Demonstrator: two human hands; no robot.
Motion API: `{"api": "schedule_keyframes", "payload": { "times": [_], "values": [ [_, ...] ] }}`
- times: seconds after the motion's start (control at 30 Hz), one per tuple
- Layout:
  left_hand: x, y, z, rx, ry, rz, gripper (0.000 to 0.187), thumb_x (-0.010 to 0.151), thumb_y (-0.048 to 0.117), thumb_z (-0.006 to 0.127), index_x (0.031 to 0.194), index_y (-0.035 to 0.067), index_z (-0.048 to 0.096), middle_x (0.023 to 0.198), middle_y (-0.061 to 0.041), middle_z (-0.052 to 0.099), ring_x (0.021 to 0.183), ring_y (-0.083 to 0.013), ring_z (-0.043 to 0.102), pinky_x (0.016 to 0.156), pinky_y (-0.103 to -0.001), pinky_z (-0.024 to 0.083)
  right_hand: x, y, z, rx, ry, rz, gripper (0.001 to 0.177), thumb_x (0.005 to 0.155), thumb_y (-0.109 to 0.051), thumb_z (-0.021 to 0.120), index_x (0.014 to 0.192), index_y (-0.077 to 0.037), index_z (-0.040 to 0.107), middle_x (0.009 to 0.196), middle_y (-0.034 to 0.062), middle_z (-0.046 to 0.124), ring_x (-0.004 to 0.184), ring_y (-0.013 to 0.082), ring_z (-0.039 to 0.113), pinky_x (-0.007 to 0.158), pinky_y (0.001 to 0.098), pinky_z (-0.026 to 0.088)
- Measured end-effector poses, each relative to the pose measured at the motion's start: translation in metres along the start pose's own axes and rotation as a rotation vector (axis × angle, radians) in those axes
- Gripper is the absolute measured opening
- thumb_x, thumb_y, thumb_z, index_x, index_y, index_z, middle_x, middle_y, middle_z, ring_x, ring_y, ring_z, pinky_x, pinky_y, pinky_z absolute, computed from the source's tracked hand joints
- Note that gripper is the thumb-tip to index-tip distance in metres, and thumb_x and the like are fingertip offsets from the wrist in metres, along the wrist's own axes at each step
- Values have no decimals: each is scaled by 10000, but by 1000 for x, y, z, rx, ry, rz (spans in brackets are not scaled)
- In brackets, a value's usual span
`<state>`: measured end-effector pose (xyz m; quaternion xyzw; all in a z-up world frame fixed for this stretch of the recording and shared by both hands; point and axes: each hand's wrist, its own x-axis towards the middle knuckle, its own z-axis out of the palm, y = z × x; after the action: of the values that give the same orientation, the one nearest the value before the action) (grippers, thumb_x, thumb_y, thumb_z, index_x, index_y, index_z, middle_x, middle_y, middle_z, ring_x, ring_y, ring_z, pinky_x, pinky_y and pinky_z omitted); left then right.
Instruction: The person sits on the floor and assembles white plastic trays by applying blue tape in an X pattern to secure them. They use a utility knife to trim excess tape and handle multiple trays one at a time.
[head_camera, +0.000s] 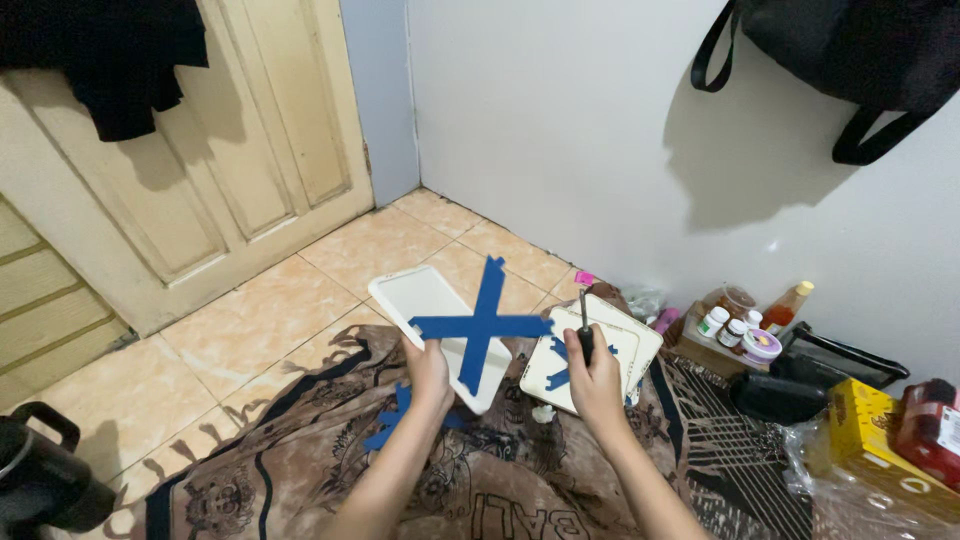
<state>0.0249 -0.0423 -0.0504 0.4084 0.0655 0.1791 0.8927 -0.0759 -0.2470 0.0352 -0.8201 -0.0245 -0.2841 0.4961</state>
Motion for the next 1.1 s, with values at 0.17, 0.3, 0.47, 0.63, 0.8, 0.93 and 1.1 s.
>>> {"api": "schedule_keyframes", "payload": {
  "times": [0.17, 0.3, 0.47, 0.63, 0.8, 0.93, 1.1],
  "values": [
    [15, -48, 9, -192, 73, -75, 504, 913, -75, 448, 1393, 72, 391, 1334, -135, 558, 1203, -265, 603, 1000, -390, 504, 18, 45, 36, 51, -135, 12, 317, 880, -220, 790, 1075, -19, 643, 1028, 148, 733, 902, 188, 658, 751, 337, 527],
    [1, -77, 13, -225, 32, -46, 650, 804, -152, 444, 1425, 37, 400, 1339, -156, 554, 1210, -289, 593, 1009, -400, 493, 21, 72, 61, 443, -247, 20, 254, 909, -97, 759, 1065, -25, 571, 1160, 119, 737, 1028, 188, 713, 882, 316, 583],
    [-14, -72, 13, -303, -42, -208, 687, 833, -48, 494, 1478, 123, 332, 1374, -129, 519, 1240, -280, 561, 1030, -440, 484, 27, 90, 74, 526, -232, 209, 286, 858, 18, 746, 1057, -38, 549, 1127, 101, 703, 914, 172, 716, 747, 310, 613],
    [-36, -44, 0, -311, -225, -182, 799, 890, 223, 563, 1616, 159, 236, 1547, -124, 364, 1371, -312, 417, 1115, -493, 378, 37, 92, 73, 606, -133, 227, 309, 849, 43, 734, 1052, -65, 527, 1060, 85, 669, 789, 154, 674, 631, 300, 559],
    [-75, -55, -12, 392, -646, 296, 1002, 882, 264, 712, 1632, 111, 67, 1646, -205, 198, 1486, -343, 272, 1182, -505, 264, 37, 92, 86, 792, 17, 359, 355, 860, 49, 758, 1012, -60, 456, 1061, 102, 636, 776, 181, 694, 654, 306, 591],
    [-55, -89, -8, 260, -392, 47, 586, 1004, 265, 552, 1506, 52, 333, 1375, -186, 569, 1196, -280, 601, 984, -394, 522, 33, 93, 95, 785, -155, 498, 252, 953, -168, 669, 1152, -51, 569, 1129, 101, 656, 922, 168, 748, 750, 302, 660],
    [0, -95, -31, -6, -166, -145, 378, 1074, 249, 504, 1266, -63, 596, 1151, -158, 706, 1023, -231, 679, 887, -361, 541, 24, 83, 60, 232, -493, 345, 481, 1122, -394, 457, 1185, 65, 589, 1025, 191, 624, 877, 323, 663, 705, 385, 552]
  ]
}}
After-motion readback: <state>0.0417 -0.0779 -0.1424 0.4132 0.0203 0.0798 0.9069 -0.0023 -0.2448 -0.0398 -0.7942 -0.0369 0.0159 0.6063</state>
